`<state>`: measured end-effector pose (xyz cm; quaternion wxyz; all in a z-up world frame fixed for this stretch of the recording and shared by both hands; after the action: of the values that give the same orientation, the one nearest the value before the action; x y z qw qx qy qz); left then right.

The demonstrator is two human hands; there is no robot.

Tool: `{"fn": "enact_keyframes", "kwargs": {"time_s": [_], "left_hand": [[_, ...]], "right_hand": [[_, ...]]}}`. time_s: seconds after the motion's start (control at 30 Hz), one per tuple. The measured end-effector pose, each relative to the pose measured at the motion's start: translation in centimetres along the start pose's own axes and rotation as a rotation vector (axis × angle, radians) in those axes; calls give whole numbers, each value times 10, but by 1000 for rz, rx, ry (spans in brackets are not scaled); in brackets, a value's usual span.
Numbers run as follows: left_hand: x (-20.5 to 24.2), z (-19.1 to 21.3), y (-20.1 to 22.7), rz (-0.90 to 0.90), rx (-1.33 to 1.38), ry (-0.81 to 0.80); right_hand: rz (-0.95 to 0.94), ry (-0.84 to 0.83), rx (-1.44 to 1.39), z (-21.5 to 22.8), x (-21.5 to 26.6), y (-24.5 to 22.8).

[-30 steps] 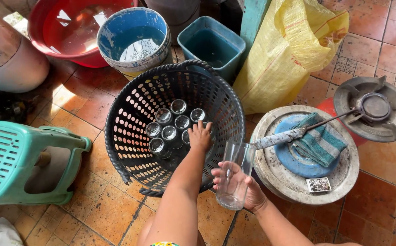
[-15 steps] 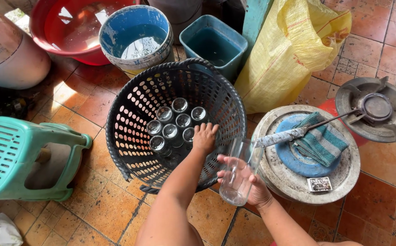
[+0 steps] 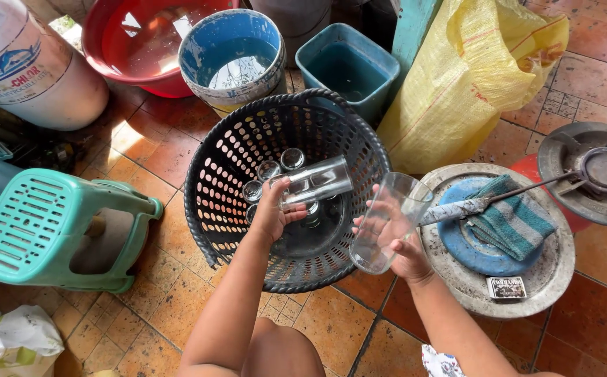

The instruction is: The person is cleaning and inspecting glass containers by picking them up from a basket and wiping them with a cloth.

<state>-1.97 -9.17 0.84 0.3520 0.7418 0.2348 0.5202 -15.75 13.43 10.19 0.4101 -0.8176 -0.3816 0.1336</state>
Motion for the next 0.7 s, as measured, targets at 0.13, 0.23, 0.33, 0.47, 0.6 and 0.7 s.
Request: {"fn": "enact_keyframes", "kwargs": {"time_s": [0.13,0.23,0.33,0.47,0.6,0.7], "left_hand": [[22,-8,16,-74,-81,-85],[30,-17,18,-73,-114,-156],[35,-23,19,-90,-139,-217],[43,-31,16,-92,-131,-258],[44,-38,10,-95,-123,-291],[43,-40,5,-97,-103,-310]], "right_hand": [[36,-205,319,-17,-6,-4],[-19,-211,342,-21,-3,6],[-57,-214,282,-19,-3,16],[-86,-203,241,-20,-1,20],[-42,-129,276,-6,-4,25],[-2,-101,296,3,-6,28]]}}
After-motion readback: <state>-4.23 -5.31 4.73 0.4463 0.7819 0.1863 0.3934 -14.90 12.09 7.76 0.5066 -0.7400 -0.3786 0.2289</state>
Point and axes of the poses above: each hand's wrist, its own x-axis away from the middle knuckle, its own z-axis out of the back of the hand, y = z × x, the point moved 10 cm from there along -x, towards the middle knuckle, and after that the axes turned 14 degrees about y, right-handed, at the moved point
